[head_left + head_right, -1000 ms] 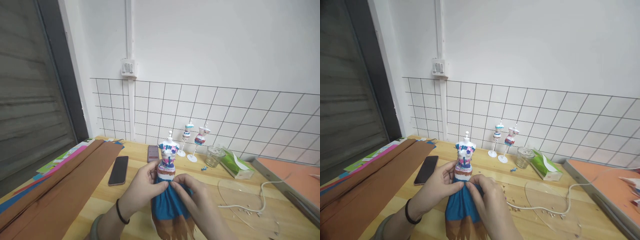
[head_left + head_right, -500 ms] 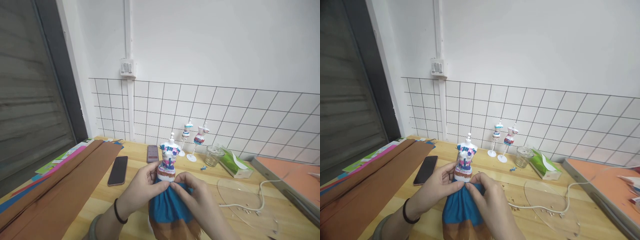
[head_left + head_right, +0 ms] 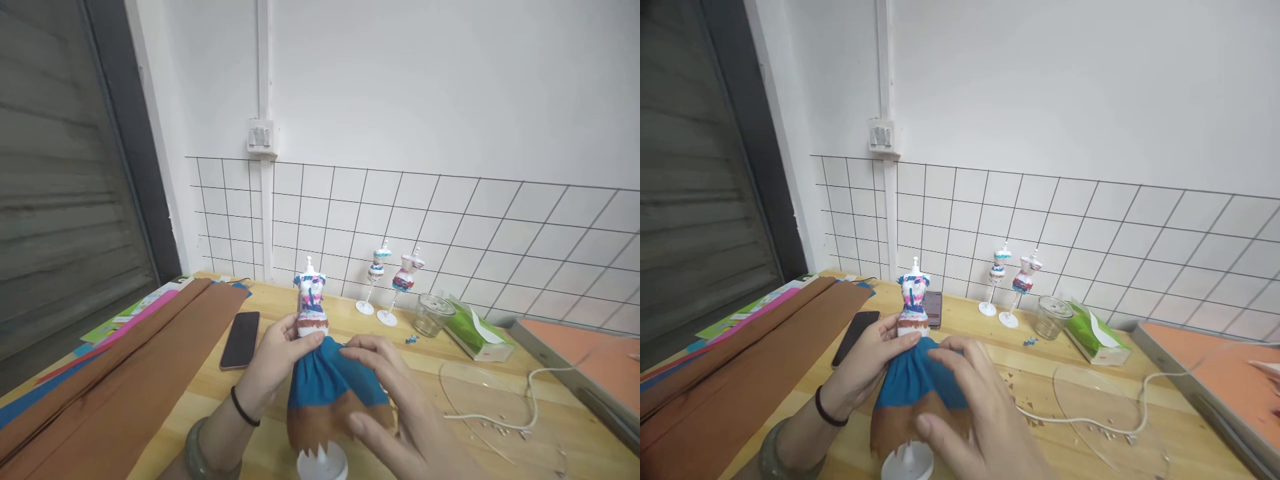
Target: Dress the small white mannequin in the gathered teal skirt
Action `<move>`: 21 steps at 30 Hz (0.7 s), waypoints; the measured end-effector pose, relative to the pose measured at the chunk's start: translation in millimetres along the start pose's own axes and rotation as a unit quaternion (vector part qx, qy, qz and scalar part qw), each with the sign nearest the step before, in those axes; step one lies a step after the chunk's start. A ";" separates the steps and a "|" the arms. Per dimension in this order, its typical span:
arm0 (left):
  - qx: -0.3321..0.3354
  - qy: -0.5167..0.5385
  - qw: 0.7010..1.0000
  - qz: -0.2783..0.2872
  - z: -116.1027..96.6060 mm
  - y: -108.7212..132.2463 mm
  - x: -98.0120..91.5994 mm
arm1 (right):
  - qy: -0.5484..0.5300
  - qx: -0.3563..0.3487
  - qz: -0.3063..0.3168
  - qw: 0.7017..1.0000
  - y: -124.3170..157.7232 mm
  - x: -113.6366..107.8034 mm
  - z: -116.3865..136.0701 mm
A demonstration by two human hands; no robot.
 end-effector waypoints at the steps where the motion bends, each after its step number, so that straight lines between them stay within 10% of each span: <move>1: -0.001 0.001 1.000 -0.009 0.1 -0.9 -2.7 | 0.005 -0.012 0.019 1.000 0.3 1.0 3.3; 12: -0.009 0.032 0.999 -0.018 -1.1 -2.3 -7.3 | 0.166 -0.226 -0.095 0.955 -5.2 24.6 24.3; 21: -0.018 0.044 0.999 -0.016 -3.0 -2.5 -10.1 | 0.173 -0.186 -0.061 0.965 -4.1 47.5 26.7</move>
Point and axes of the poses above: each hand's wrist, its own y-axis away from the middle knuckle, its own x-axis out of the palm, z = x × y, the point moved 3 cm from there along -y, towards the middle knuckle, and after that the axes turned 12 degrees about -y, right-handed, at the moved point
